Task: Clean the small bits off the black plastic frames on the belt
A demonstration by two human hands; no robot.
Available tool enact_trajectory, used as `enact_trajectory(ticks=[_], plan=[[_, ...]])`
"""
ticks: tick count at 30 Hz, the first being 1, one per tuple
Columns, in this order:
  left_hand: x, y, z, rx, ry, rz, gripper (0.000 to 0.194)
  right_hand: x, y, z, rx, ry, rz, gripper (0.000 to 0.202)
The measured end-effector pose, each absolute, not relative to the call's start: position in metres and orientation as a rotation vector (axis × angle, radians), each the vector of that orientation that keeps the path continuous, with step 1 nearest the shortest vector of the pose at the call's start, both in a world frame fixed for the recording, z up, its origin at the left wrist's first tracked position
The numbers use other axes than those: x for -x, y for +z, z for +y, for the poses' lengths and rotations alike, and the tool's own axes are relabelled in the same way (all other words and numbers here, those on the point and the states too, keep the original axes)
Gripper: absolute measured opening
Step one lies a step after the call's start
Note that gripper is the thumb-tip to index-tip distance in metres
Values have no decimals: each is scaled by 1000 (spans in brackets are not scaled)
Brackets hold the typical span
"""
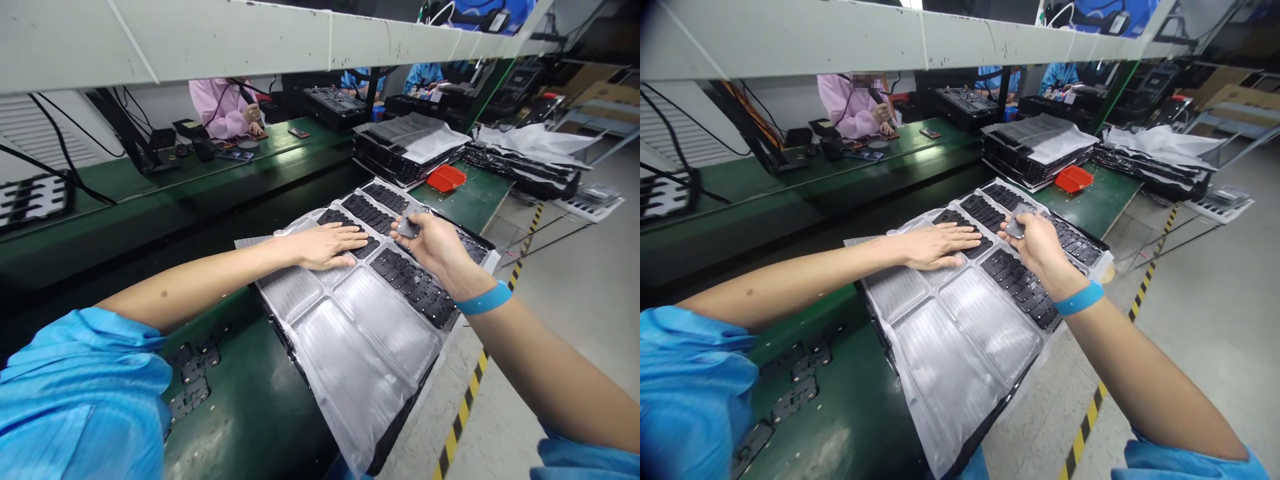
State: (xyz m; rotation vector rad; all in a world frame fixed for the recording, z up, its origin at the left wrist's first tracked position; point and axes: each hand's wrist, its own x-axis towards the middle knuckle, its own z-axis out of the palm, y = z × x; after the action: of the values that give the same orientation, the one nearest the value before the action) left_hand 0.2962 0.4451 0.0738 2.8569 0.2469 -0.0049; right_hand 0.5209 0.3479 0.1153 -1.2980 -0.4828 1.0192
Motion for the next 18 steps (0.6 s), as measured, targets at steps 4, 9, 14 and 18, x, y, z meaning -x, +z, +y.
enact_trajectory(ticks=[4, 9, 14, 18], plan=[[-287, 69, 447, -2861, 112, 190, 72, -517, 116, 332, 1256, 1077, -460, 24], [-272, 74, 456, -2895, 318, 562, 65, -510, 122, 297, 1222, 1137, -539, 22], [-260, 71, 472, -2891, 73, 696, 63, -510, 116, 256, 1232, 1190, -588, 13], [-256, 67, 479, -2893, 63, 662, 66, -516, 99, 228, 1245, 1245, -609, 12]])
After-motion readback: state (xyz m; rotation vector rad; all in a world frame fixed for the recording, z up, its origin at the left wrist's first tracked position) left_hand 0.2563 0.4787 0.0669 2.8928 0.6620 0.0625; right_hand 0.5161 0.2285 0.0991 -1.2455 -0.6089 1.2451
